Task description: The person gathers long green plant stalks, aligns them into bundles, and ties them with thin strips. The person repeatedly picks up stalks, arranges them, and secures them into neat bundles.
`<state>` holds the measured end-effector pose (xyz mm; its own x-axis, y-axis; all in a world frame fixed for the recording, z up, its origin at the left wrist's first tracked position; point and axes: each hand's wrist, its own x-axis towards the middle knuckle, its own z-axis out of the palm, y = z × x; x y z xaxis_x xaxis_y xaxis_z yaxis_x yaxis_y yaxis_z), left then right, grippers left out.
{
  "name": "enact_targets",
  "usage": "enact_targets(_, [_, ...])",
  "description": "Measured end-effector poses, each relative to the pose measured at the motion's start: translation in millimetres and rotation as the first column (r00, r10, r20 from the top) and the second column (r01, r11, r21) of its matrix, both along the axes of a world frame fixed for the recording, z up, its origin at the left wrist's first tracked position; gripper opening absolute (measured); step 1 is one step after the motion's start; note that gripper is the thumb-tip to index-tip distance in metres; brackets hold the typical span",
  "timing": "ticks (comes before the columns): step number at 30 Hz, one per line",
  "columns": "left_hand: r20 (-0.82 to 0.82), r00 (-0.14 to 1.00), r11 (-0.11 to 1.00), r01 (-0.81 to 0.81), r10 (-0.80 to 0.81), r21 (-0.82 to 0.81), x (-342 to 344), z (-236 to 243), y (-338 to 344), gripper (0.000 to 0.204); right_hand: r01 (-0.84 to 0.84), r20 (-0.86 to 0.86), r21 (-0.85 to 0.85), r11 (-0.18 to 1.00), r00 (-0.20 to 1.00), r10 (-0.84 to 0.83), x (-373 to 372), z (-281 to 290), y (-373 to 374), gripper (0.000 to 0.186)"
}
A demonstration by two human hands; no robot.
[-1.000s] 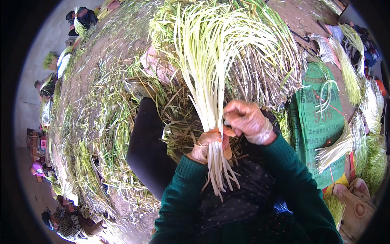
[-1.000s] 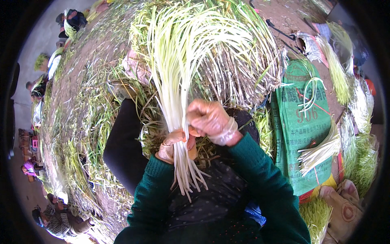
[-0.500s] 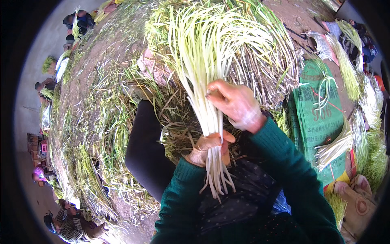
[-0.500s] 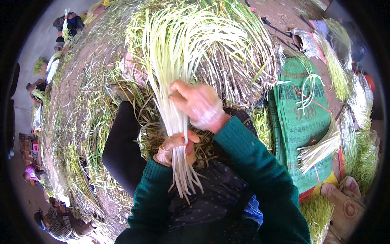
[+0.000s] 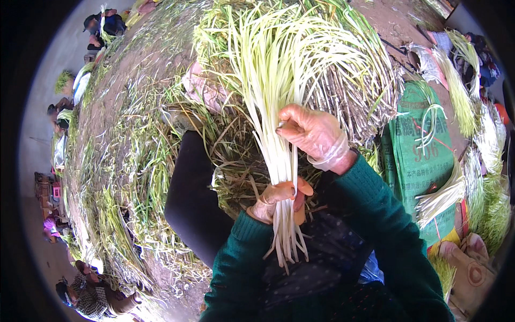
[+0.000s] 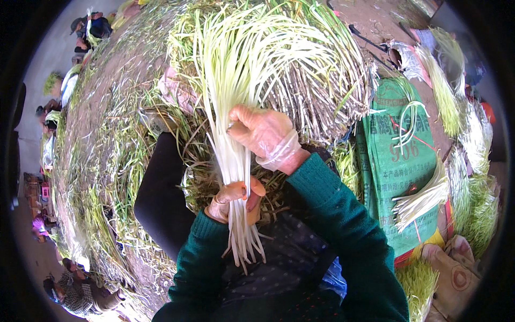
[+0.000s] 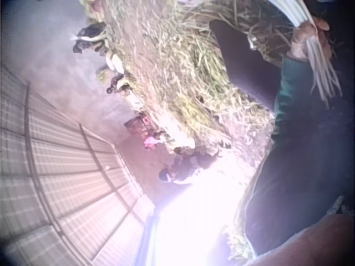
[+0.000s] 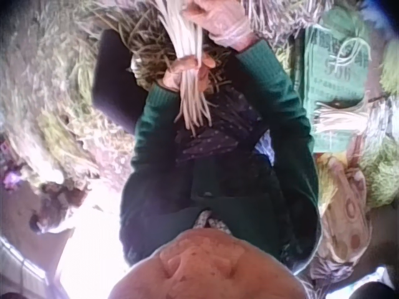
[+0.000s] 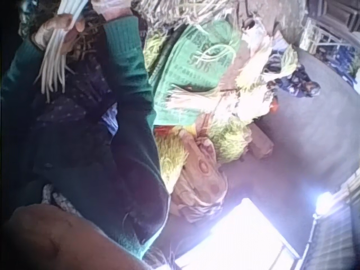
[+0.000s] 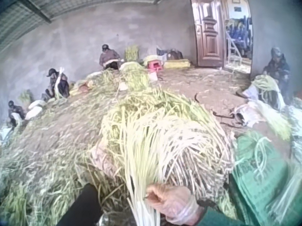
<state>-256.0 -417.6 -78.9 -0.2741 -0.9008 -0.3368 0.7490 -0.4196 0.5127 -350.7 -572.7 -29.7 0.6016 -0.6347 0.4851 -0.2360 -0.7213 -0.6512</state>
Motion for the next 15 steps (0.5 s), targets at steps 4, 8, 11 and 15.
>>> enact_targets(4, [0.022, 1.000, 0.999, 0.008, -0.007, -0.031, 0.4, -1.0, -1.8, 0.043, 0.185, 0.004, -0.072, 0.980, 0.983, -0.185, 11.5, -16.3, -27.5, 0.013])
enact_targets(8, [-0.003, 1.000, 1.000, 0.012, -0.012, 0.010, 1.3, -7.5, 0.1, 0.042, -0.063, 0.353, 0.555, 0.830, 0.921, -0.166, -11.1, -20.2, -35.4, 0.012])
enact_targets(11, [-0.006, 1.000, 1.000, -0.007, 0.007, 0.011, 0.4, -10.0, -0.4, 0.041, -0.080, 0.347, 0.612, 0.787, 0.921, -0.176, -18.6, -10.5, -13.3, 0.012])
enact_targets(15, [0.026, 1.000, 1.000, 0.009, -0.009, -0.010, -1.1, -11.9, -1.7, 0.040, -0.104, 0.024, 0.223, 0.969, 0.995, 0.102, -23.6, -5.7, -4.4, 0.011])
